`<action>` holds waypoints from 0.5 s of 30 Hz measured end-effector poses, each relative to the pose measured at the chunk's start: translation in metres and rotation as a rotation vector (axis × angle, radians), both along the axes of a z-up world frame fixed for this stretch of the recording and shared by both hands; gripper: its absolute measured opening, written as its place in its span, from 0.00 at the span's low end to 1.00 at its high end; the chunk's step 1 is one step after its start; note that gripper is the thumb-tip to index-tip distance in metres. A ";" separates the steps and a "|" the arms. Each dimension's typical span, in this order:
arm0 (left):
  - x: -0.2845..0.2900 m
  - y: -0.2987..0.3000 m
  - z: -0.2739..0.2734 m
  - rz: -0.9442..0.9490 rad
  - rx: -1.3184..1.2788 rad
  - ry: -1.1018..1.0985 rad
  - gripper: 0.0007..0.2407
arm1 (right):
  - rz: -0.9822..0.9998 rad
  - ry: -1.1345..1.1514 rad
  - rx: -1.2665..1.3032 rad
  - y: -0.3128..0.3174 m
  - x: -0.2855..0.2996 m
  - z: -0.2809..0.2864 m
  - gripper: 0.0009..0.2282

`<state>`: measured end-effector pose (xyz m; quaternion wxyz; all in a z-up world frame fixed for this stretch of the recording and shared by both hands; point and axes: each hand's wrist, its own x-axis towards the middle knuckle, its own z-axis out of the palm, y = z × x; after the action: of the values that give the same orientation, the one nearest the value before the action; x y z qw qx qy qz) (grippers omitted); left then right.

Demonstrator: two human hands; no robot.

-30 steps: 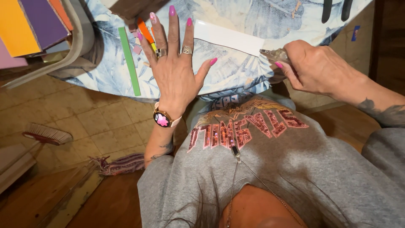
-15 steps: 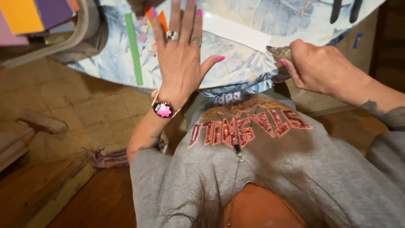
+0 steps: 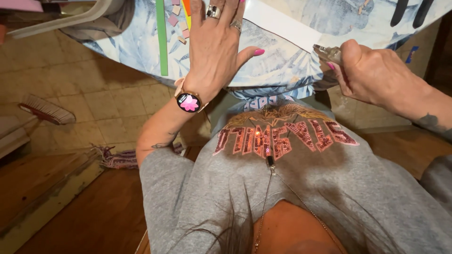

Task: Crafting decorative paper art by cutting, gluing, and assembling various colored paper shapes.

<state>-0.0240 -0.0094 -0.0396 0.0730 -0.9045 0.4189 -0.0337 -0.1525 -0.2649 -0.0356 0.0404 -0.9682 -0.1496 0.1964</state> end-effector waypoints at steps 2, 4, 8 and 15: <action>0.000 0.000 -0.002 -0.003 -0.009 0.003 0.37 | 0.004 0.018 -0.025 -0.001 -0.001 -0.001 0.12; 0.001 0.000 -0.001 -0.012 -0.033 0.027 0.36 | 0.015 -0.016 -0.019 -0.002 -0.002 -0.003 0.11; 0.001 0.001 0.001 -0.002 -0.037 0.069 0.36 | 0.008 0.001 -0.032 0.001 0.000 0.001 0.12; 0.001 0.001 0.005 -0.010 -0.022 0.025 0.37 | -0.011 -0.013 -0.018 0.001 0.000 0.002 0.13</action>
<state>-0.0226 -0.0086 -0.0345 0.0577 -0.9034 0.4240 -0.0274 -0.1528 -0.2635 -0.0338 0.0319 -0.9706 -0.1427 0.1912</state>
